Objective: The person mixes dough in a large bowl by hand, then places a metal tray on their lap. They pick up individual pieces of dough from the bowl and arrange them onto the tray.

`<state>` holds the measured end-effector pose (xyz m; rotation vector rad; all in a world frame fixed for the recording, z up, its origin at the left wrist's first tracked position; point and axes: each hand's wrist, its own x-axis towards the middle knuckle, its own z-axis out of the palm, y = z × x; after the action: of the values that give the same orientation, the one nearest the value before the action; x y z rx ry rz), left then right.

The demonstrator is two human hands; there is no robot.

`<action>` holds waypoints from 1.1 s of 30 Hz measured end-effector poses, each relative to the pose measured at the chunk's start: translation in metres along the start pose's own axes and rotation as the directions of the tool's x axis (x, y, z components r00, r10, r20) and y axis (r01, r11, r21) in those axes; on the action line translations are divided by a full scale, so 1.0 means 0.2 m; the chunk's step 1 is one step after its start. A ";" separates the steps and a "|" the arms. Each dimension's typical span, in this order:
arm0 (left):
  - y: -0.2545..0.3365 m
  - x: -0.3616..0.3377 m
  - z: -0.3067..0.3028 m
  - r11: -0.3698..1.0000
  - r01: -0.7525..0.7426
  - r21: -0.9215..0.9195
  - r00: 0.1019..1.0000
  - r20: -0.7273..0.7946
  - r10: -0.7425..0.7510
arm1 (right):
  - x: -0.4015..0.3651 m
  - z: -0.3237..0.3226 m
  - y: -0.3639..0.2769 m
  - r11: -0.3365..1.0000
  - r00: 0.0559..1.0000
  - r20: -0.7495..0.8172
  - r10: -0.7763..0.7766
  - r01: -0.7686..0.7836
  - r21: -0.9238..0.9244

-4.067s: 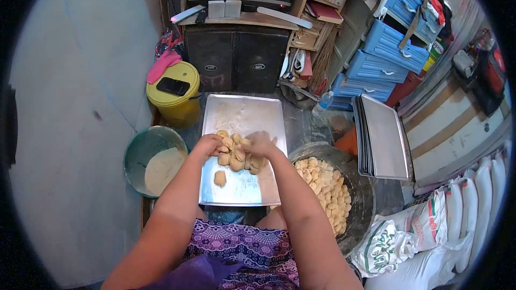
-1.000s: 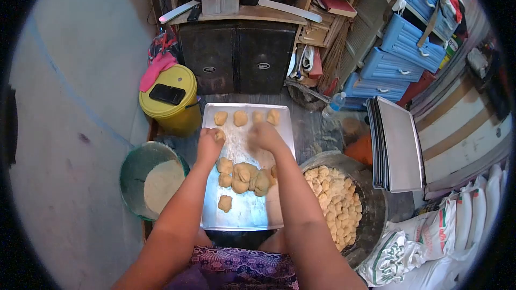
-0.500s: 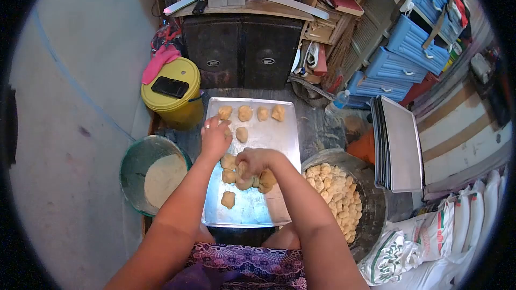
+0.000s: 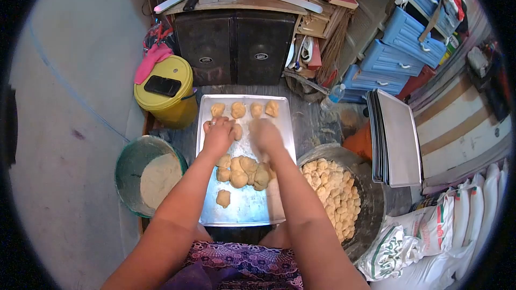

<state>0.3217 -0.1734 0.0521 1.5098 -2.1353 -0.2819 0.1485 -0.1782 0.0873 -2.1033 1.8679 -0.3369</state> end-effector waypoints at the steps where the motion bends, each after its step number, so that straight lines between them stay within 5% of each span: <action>1: 0.00 0.00 0.00 0.999 0.051 -0.017 0.997 -0.052 -0.051 | -0.01 0.00 0.09 0.965 0.983 -0.173 0.060 -0.013 0.261; 2: -0.01 0.00 -0.01 0.994 0.100 -0.036 0.989 -0.105 -0.103 | -0.06 -0.15 0.08 0.983 0.992 0.000 0.129 -0.128 0.131; 4: 0.01 -0.01 -0.06 0.995 0.079 -0.055 0.994 -0.069 -0.083 | -0.16 -0.29 0.15 0.977 0.937 0.328 0.118 -0.052 -0.205; 5: 0.05 -0.02 -0.10 0.998 0.046 -0.035 0.999 0.010 -0.045 | -0.19 -0.28 0.16 0.977 0.936 0.328 0.126 -0.060 -0.204; 6: 0.07 -0.02 -0.11 1.000 0.008 -0.017 0.996 0.090 -0.007 | -0.22 -0.27 0.17 0.988 0.850 0.507 0.144 -0.095 -0.122; 7: 0.08 -0.02 -0.09 1.000 0.000 -0.019 0.996 0.093 0.001 | -0.24 -0.27 0.18 0.989 0.734 0.665 0.138 -0.143 -0.047; 8: 0.10 -0.01 -0.04 0.998 -0.059 -0.033 0.997 0.037 0.061 | -0.23 -0.28 0.20 0.988 0.737 0.661 0.142 -0.148 -0.048; 10: 0.14 0.00 0.02 0.992 -0.115 -0.047 0.993 -0.018 0.114 | -0.17 -0.26 0.28 0.979 0.972 0.206 0.115 -0.146 0.141; 11: 0.17 0.02 0.04 0.982 -0.185 -0.038 0.981 0.043 0.187 | -0.12 -0.21 0.32 0.985 0.989 -0.144 0.009 0.017 0.173; 12: 0.20 0.03 0.05 0.966 -0.255 -0.030 0.961 0.103 0.257 | -0.09 -0.15 0.35 0.985 0.989 -0.146 0.007 0.018 0.170; 14: 0.20 0.05 0.12 0.972 -0.230 -0.047 0.958 0.165 0.235 | -0.03 -0.10 0.26 0.978 0.903 -0.428 0.024 0.068 0.199; 15: 0.20 0.06 0.13 0.978 -0.206 -0.037 0.951 0.227 0.209 | -0.05 -0.09 0.18 0.960 0.950 -0.217 0.224 -0.178 0.215; 16: 0.21 0.07 0.13 0.982 -0.185 -0.027 0.940 0.288 0.184 | -0.01 0.10 0.33 0.983 0.941 -0.328 -0.085 0.132 0.124; 20: 0.21 0.06 0.08 0.982 -0.187 -0.034 0.926 0.327 0.188 | -0.01 0.11 0.27 0.989 0.945 -0.320 -0.065 0.103 0.105; 25: 0.17 -0.03 0.01 0.975 -0.220 0.037 0.973 0.074 0.217 | -0.04 0.15 0.24 0.986 0.971 -0.234 -0.043 0.080 0.149; 26: 0.17 -0.04 -0.05 0.976 -0.215 0.040 0.974 0.074 0.212 | -0.05 0.15 0.21 0.982 0.934 -0.358 0.021 0.049 0.185; 28: 0.18 -0.07 -0.19 0.973 0.231 0.015 0.930 0.289 -0.226 | -0.08 0.13 0.20 0.974 0.874 -0.479 0.084 0.029 0.225; 31: 0.17 -0.17 -0.29 0.910 0.411 0.051 0.830 0.391 -0.397 | -0.10 0.14 0.22 0.974 0.921 -0.389 0.021 0.070 0.218; 33: 0.14 -0.28 -0.25 0.916 0.401 -0.031 0.867 0.337 -0.368 | -0.11 0.06 0.07 0.999 0.874 -0.486 0.002 0.024 0.047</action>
<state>0.3395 -0.1059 0.0910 1.9341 -1.9946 -0.8197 0.1365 -0.1576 0.0715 -2.1322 2.0742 -0.9888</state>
